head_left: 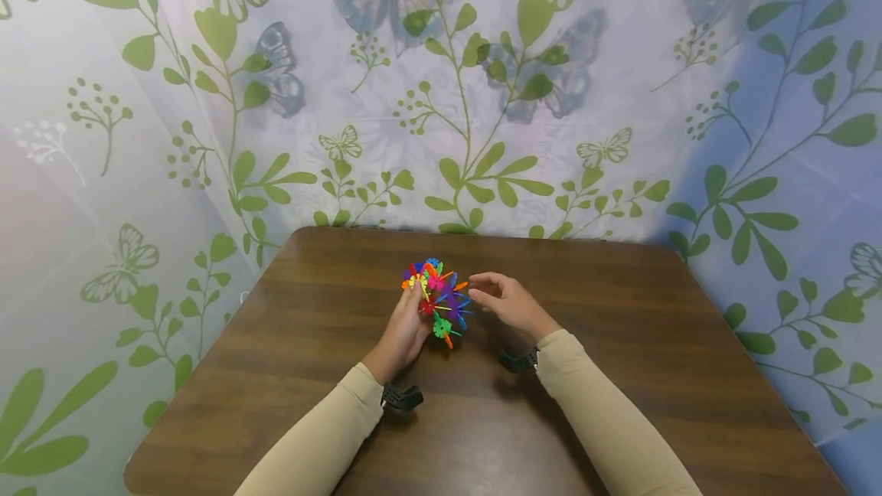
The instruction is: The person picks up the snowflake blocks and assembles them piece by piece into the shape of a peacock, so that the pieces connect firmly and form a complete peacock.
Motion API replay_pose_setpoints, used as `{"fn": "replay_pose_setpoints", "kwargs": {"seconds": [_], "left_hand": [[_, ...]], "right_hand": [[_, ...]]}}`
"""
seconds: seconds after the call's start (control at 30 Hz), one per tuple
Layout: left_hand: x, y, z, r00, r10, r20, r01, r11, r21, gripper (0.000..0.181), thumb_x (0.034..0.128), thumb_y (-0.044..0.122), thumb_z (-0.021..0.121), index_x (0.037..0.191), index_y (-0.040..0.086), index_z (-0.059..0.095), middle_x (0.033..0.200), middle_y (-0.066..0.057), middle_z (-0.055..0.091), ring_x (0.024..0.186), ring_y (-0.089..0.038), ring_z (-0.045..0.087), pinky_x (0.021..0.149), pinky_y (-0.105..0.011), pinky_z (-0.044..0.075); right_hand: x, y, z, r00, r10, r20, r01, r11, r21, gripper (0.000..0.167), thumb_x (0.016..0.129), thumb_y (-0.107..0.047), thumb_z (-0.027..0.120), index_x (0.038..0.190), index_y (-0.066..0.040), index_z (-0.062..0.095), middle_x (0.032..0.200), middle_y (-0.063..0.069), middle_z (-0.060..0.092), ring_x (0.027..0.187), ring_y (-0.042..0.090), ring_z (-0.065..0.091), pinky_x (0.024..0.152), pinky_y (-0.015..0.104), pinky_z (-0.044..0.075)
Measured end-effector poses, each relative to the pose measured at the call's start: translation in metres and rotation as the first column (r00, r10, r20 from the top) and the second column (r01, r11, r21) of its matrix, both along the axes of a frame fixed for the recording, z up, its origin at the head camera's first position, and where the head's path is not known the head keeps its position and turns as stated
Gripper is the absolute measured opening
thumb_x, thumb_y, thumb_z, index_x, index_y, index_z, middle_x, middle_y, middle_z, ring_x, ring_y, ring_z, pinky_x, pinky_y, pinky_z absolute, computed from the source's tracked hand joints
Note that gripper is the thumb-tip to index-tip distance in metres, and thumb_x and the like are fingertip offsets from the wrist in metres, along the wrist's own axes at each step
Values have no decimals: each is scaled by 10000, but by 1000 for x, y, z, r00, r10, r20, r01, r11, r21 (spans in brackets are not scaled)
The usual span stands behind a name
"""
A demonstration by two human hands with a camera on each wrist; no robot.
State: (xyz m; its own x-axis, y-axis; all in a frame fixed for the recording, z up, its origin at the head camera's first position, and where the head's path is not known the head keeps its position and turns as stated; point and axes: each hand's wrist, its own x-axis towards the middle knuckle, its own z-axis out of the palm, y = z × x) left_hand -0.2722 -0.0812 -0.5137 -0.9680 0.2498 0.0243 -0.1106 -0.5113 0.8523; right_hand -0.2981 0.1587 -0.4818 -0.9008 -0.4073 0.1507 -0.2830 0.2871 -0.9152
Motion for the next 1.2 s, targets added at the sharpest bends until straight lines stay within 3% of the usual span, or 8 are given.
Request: {"fn": "replay_pose_setpoints", "kwargs": {"seconds": [0.23, 0.37, 0.57, 0.73, 0.9, 1.07, 1.13, 1.2], "left_hand": [[-12, 8, -6, 989, -116, 94, 118, 993, -12, 708, 1140, 496, 388, 1676, 159, 72, 1596, -198, 388, 1438, -392, 412, 1161, -645, 302], [-23, 25, -9, 976, -196, 99, 203, 977, -66, 655, 1151, 481, 353, 1655, 84, 216, 1530, -220, 482, 1389, -407, 476, 1131, -639, 359], [-39, 62, -7, 952, -287, 104, 303, 935, -187, 606, 1156, 483, 321, 1539, 34, 458, 1399, -177, 617, 1257, -375, 601, 1069, -567, 468], [-49, 85, 6, 960, -230, 161, 274, 893, -356, 752, 1121, 570, 367, 1584, -22, 380, 1402, -257, 573, 1209, -432, 626, 1026, -535, 512], [-57, 97, 20, 969, -150, 196, 234, 816, -528, 919, 1056, 663, 459, 1601, -61, 306, 1345, -275, 563, 1087, -389, 671, 954, -503, 564], [-58, 105, 28, 980, -128, 152, 197, 743, -640, 844, 1084, 624, 436, 1548, -80, 410, 1291, -273, 643, 1051, -355, 694, 917, -466, 584], [-58, 109, 28, 983, -120, 142, 184, 729, -660, 816, 1092, 607, 433, 1507, -94, 462, 1238, -256, 678, 1035, -340, 706, 895, -448, 593], [-58, 113, 27, 982, -126, 141, 188, 736, -651, 816, 1088, 608, 447, 1474, -109, 494, 1199, -244, 697, 1025, -331, 713, 881, -432, 599]], "right_hand": [[4, 13, -20, 995, 11, 103, -9, 1000, -19, 554, 1072, -266, 667, 1547, -42, 488, 1403, 229, 574, 1106, 337, 665, 817, 466, 614], [7, 25, -29, 991, -17, 135, 24, 999, -49, 517, 1072, -243, 668, 1516, -22, 521, 1373, 214, 595, 1036, 323, 680, 816, 457, 615], [13, 55, -41, 967, -151, 203, 174, 980, -99, 467, 1035, -204, 724, 1417, 33, 599, 1311, 211, 638, 923, 309, 692, 810, 442, 617], [16, 72, -44, 941, -259, 220, 288, 951, -114, 447, 1029, -181, 732, 1399, 40, 611, 1266, 224, 646, 848, 302, 699, 766, 399, 625], [17, 79, -46, 912, -333, 240, 367, 923, -114, 432, 1018, -177, 746, 1374, 39, 629, 1171, 212, 664, 784, 306, 708, 733, 380, 629], [23, 87, -41, 888, -404, 218, 426, 903, -61, 417, 1008, -188, 759, 1343, 36, 651, 1089, 195, 688, 733, 297, 704, 703, 376, 624], [25, 92, -41, 882, -426, 204, 440, 898, -28, 423, 1012, -204, 755, 1346, 33, 649, 1077, 190, 689, 722, 288, 707, 708, 367, 620], [27, 98, -41, 872, -447, 197, 457, 889, -8, 431, 1016, -218, 752, 1356, 25, 647, 1081, 183, 687, 720, 283, 713, 725, 353, 617]]}}
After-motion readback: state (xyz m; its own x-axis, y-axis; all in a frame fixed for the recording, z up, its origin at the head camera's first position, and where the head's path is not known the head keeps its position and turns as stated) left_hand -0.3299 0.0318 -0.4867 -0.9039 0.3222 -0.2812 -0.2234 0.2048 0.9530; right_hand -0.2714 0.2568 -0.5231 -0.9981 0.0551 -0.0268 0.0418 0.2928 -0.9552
